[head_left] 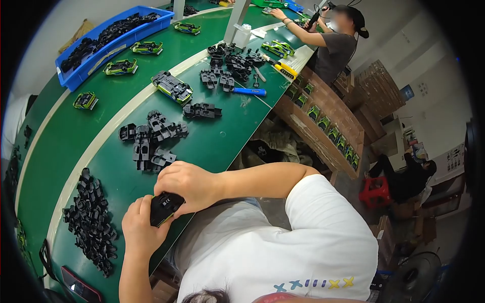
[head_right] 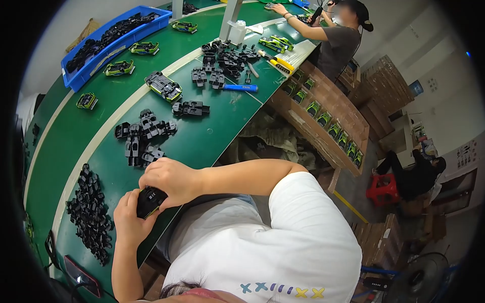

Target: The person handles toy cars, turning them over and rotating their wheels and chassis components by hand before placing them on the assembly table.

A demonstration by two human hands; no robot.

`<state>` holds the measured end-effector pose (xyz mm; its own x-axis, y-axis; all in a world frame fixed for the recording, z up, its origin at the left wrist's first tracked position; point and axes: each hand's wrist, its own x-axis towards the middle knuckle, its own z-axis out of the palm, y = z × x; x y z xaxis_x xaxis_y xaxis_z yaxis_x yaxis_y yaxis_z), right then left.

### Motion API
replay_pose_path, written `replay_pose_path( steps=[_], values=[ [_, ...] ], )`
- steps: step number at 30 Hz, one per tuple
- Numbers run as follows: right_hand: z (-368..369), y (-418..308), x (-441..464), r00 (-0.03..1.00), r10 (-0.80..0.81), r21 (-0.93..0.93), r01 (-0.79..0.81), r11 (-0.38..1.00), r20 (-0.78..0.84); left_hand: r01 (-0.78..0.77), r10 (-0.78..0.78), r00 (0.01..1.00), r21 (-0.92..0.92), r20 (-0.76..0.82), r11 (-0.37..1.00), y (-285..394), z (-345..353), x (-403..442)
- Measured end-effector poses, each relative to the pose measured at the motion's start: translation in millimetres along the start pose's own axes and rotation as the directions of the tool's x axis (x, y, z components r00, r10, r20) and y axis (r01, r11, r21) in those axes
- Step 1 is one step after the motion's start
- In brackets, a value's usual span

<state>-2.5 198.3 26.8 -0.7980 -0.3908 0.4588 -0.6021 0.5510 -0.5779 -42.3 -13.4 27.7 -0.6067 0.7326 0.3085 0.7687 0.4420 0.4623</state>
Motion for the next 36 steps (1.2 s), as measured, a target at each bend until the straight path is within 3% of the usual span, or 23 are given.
replay_pose_path(
  steps=[3,6,9,12,16,18,21,24,26,27,28,30,32,36],
  values=[
    [9.8,3.3,-3.6,0.975,-0.203,-0.169,0.186,0.968,-0.095,0.032,-0.032,0.998,-0.004,0.046,0.999,-1.8,-4.4,0.5],
    [1.0,0.7,-1.8,0.999,0.033,0.054,-0.033,0.998,0.008,0.029,-0.030,1.000,0.013,0.010,0.999,1.1,-2.1,-0.6],
    [-4.3,-1.1,3.3,0.997,-0.033,-0.038,0.035,0.999,0.069,0.030,-0.030,1.000,0.015,-0.008,0.999,2.4,-0.2,-1.8],
    [13.2,1.0,-6.0,0.973,-0.202,-0.208,0.175,0.962,-0.115,0.026,-0.026,1.000,0.029,0.011,0.999,0.1,-4.1,-0.2],
    [-2.4,-2.7,2.4,0.998,0.056,0.056,-0.057,0.997,0.017,0.005,-0.004,1.000,0.011,-0.017,1.000,2.2,-3.3,1.3],
    [2.2,-3.1,3.8,1.000,0.018,-0.019,-0.018,1.000,-0.020,0.019,-0.019,1.000,-0.011,-0.001,1.000,-3.3,-1.9,-0.9],
    [20.3,2.8,-8.1,0.974,-0.167,-0.230,0.130,0.965,-0.152,0.066,-0.066,0.997,0.016,0.039,0.998,-4.1,-5.2,-2.8],
    [6.3,0.5,1.1,0.997,0.073,0.040,-0.073,0.997,0.000,0.079,-0.079,0.997,-0.042,0.018,0.996,-3.2,-4.3,-1.6],
    [5.0,0.9,5.2,1.000,-0.007,-0.015,0.007,1.000,-0.003,0.049,-0.050,0.999,-0.033,-0.022,0.998,-1.6,-4.8,0.4],
    [9.4,-3.5,2.8,0.988,-0.132,-0.166,0.118,0.979,-0.080,0.059,-0.059,0.997,-0.021,-0.041,0.998,0.1,-5.4,2.5],
    [15.1,-1.1,-1.5,0.979,-0.158,-0.168,0.135,0.976,-0.130,0.078,-0.078,0.997,-0.027,-0.009,0.997,-1.3,-6.7,2.3],
    [15.2,2.4,-3.3,0.983,-0.146,-0.138,0.130,0.982,-0.111,0.103,-0.102,0.995,-0.040,0.017,0.994,0.9,-9.7,3.2],
    [9.5,-1.6,0.4,0.999,0.045,0.058,-0.044,0.997,-0.024,0.056,-0.056,0.997,0.014,-0.059,0.998,-0.2,-3.6,-1.8],
    [12.3,2.9,0.6,0.991,-0.113,-0.086,0.107,0.991,-0.066,0.063,-0.062,0.997,0.035,-0.044,0.997,2.4,-6.8,-0.9]
  ],
)
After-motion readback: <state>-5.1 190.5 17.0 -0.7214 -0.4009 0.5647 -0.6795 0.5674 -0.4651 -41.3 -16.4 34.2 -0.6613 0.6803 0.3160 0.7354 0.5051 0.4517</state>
